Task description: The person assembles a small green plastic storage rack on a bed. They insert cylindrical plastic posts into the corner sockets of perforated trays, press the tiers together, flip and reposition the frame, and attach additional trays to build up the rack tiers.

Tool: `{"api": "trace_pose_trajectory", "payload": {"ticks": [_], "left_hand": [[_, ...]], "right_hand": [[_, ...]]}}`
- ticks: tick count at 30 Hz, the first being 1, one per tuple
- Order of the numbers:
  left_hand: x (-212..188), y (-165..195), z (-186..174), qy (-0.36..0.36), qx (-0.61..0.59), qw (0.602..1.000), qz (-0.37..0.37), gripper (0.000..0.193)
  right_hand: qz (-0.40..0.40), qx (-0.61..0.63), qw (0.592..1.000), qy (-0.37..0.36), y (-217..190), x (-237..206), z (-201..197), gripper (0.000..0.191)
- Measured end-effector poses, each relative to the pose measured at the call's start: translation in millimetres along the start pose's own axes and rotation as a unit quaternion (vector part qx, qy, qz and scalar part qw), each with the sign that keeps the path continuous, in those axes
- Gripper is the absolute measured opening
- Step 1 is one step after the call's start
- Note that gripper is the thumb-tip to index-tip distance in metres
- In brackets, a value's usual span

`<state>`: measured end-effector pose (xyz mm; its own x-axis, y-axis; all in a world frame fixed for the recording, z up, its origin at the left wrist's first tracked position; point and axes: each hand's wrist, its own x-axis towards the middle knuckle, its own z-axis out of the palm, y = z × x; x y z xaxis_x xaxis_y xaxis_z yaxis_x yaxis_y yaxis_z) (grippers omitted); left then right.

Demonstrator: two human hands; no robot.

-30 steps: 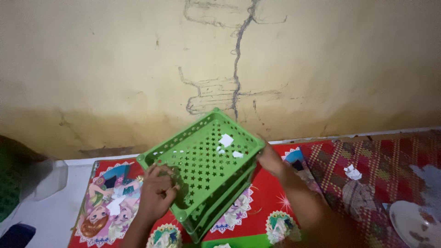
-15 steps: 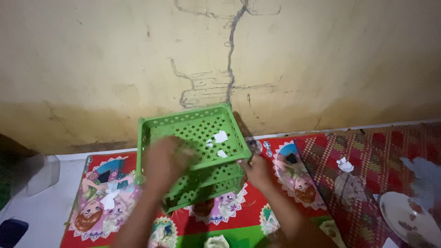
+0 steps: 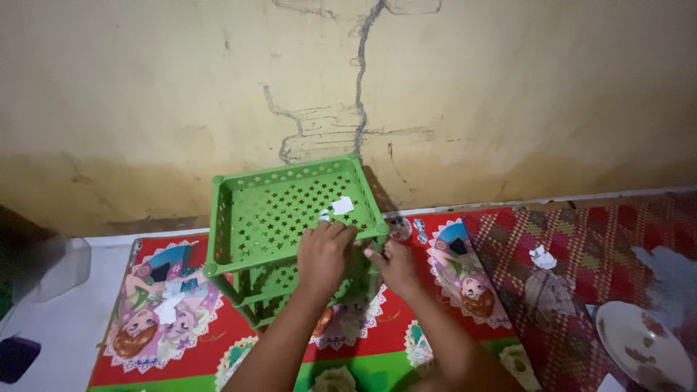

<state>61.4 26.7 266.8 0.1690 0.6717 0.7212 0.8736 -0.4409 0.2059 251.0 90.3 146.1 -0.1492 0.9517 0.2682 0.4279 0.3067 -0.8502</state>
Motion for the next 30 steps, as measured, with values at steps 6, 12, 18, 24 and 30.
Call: {"api": "trace_pose_trajectory", "payload": {"ticks": [6, 12, 18, 24, 30], "left_hand": [[-2.5, -1.7, 2.4, -0.014, 0.034, 0.999, 0.016, 0.024], [-7.6, -5.6, 5.0, -0.009, 0.043, 0.998, 0.040, 0.023], [-7.8, -9.0, 7.5, -0.034, 0.060, 0.997, 0.039, 0.032], [-6.3, -5.4, 13.1, -0.044, 0.049, 0.998, 0.019, 0.030], [-4.3, -2.8, 10.5, -0.040, 0.040, 0.998, 0.008, 0.024]], "right_hand": [[-0.025, 0.079, 0.996, -0.025, 2.3, 0.5, -5.5, 0.026], [0.010, 0.176, 0.982, -0.069, 8.6, -2.2, -2.0, 0.021], [0.031, 0.267, 0.936, -0.226, -6.3, 17.3, -38.4, 0.037], [0.191, 0.230, 0.913, -0.279, -26.7, 46.5, -70.9, 0.054], [0.206, 0.211, 0.922, -0.251, -10.7, 50.2, -46.9, 0.047]]}}
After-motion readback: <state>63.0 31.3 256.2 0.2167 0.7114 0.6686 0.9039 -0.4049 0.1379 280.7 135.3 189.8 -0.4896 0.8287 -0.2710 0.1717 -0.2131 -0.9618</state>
